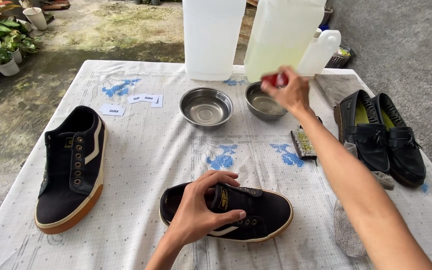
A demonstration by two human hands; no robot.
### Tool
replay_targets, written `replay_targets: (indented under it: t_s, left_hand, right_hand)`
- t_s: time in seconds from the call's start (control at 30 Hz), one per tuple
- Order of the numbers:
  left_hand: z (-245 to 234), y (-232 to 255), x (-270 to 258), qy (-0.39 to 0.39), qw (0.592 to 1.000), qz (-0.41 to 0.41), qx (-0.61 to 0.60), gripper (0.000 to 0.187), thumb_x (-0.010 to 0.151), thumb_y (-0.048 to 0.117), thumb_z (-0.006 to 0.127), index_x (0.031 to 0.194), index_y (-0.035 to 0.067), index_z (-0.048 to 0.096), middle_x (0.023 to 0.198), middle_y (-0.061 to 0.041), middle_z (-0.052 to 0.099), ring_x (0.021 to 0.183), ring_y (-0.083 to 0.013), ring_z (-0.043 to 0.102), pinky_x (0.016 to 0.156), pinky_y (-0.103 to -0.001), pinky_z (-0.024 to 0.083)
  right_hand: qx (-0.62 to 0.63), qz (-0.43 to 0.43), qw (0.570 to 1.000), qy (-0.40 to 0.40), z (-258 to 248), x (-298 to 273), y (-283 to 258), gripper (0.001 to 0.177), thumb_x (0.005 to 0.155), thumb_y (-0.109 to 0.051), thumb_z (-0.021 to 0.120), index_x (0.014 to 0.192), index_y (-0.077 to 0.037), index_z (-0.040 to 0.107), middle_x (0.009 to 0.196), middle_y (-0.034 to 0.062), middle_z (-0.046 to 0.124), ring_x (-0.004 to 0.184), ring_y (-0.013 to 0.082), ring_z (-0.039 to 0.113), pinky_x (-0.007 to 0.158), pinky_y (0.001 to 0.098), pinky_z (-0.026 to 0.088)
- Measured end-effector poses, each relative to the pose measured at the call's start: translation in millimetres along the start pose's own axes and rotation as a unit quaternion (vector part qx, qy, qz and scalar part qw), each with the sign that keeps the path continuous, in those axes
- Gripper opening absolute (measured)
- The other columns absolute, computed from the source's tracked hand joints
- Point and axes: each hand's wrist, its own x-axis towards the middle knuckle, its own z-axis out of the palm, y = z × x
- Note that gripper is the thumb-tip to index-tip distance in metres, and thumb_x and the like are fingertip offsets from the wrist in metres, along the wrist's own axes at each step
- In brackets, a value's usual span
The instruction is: The person cleans a black sneaker on a table using a red brush and a grey cloth. They dip the brush into a metal bowl of liquid and scrub the shoe's upper and toe area, then wipe the surface with the cloth. The person repeats this process, focusing on different sections of the shoe.
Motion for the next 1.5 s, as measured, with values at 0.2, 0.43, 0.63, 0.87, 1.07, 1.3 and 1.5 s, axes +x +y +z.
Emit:
replay_targets:
  t_s: [0.2, 0.43, 0.63, 0.87, 1.07, 1.3, 1.5]
  left_hand:
    - [0.2, -0.3, -0.6, -0.002, 1.0, 0.004, -0.009, 0.04, 0.064, 0.035, 0.087, 0.098, 0.02, 0.074, 0.118, 0.001, 0.075, 0.105, -0.0126, 0.072, 0.085, -0.029, 0.053]
    - [-1.0, 0.9, 0.1, 0.008, 1.0, 0.003, 0.003, 0.038, 0.063, 0.035, 0.087, 0.096, 0.021, 0.074, 0.117, 0.003, 0.076, 0.105, -0.0108, 0.072, 0.085, -0.028, 0.05]
    - [0.5, 0.1, -0.4, 0.003, 1.0, 0.023, -0.005, 0.039, 0.064, 0.036, 0.086, 0.097, 0.019, 0.073, 0.116, 0.0, 0.075, 0.104, -0.012, 0.071, 0.083, -0.027, 0.053]
    - [0.2, 1.1, -1.0, 0.0, 1.0, 0.007, -0.003, 0.039, 0.064, 0.035, 0.086, 0.097, 0.019, 0.074, 0.117, 0.001, 0.076, 0.107, -0.0123, 0.072, 0.086, -0.028, 0.052]
    - [-0.4, 1.1, 0.2, 0.003, 1.0, -0.001, 0.001, 0.039, 0.063, 0.034, 0.087, 0.097, 0.02, 0.075, 0.118, 0.002, 0.077, 0.106, -0.0113, 0.072, 0.085, -0.027, 0.051]
    - [-0.3, 0.5, -0.7, -0.006, 1.0, 0.007, -0.018, 0.039, 0.065, 0.033, 0.087, 0.099, 0.018, 0.074, 0.119, -0.001, 0.074, 0.105, -0.0135, 0.072, 0.086, -0.028, 0.055]
    - [-0.6, 2.7, -0.9, 0.001, 1.0, 0.005, 0.009, 0.039, 0.064, 0.035, 0.086, 0.097, 0.02, 0.074, 0.119, 0.002, 0.076, 0.107, -0.0123, 0.072, 0.084, -0.029, 0.051]
  right_hand:
    - [0.002, -0.123, 0.973, 0.196, -12.8, 5.4, -19.4, 0.068, 0.095, -0.071, 0.046, 0.116, -0.008, 0.065, 0.082, 0.005, 0.071, 0.066, 0.0252, 0.072, 0.076, 0.0366, 0.055]
    - [0.044, -0.029, 0.998, 0.035, -9.9, -0.5, -18.5, 0.073, 0.079, -0.079, 0.049, 0.101, -0.013, 0.07, 0.079, 0.0005, 0.07, 0.062, 0.0154, 0.065, 0.05, 0.0245, 0.051]
    - [-0.104, 0.001, 0.992, -0.072, 3.2, -5.7, 11.6, 0.067, 0.073, -0.066, 0.079, 0.107, -0.009, 0.075, 0.083, 0.0073, 0.076, 0.064, 0.0206, 0.067, 0.06, 0.0343, 0.055]
    - [-0.027, -0.058, 0.998, 0.016, -5.3, -3.1, 0.2, 0.059, 0.086, -0.066, 0.065, 0.104, -0.009, 0.069, 0.071, 0.0067, 0.069, 0.057, 0.0196, 0.065, 0.053, 0.0301, 0.057]
    - [0.062, 0.069, 0.996, 0.007, -10.6, 4.3, -14.3, 0.048, 0.084, -0.06, 0.067, 0.108, -0.018, 0.07, 0.088, 0.001, 0.074, 0.072, 0.0162, 0.07, 0.055, 0.0249, 0.057]
    - [0.059, -0.028, 0.992, 0.106, -7.4, -1.1, -12.3, 0.057, 0.089, -0.063, 0.06, 0.109, -0.01, 0.066, 0.08, 0.0059, 0.072, 0.066, 0.0235, 0.072, 0.055, 0.0242, 0.059]
    - [0.105, 0.035, 0.989, 0.097, -26.4, -6.6, -32.7, 0.055, 0.084, -0.067, 0.062, 0.1, -0.015, 0.071, 0.083, 0.0006, 0.073, 0.074, 0.015, 0.071, 0.059, 0.0238, 0.055]
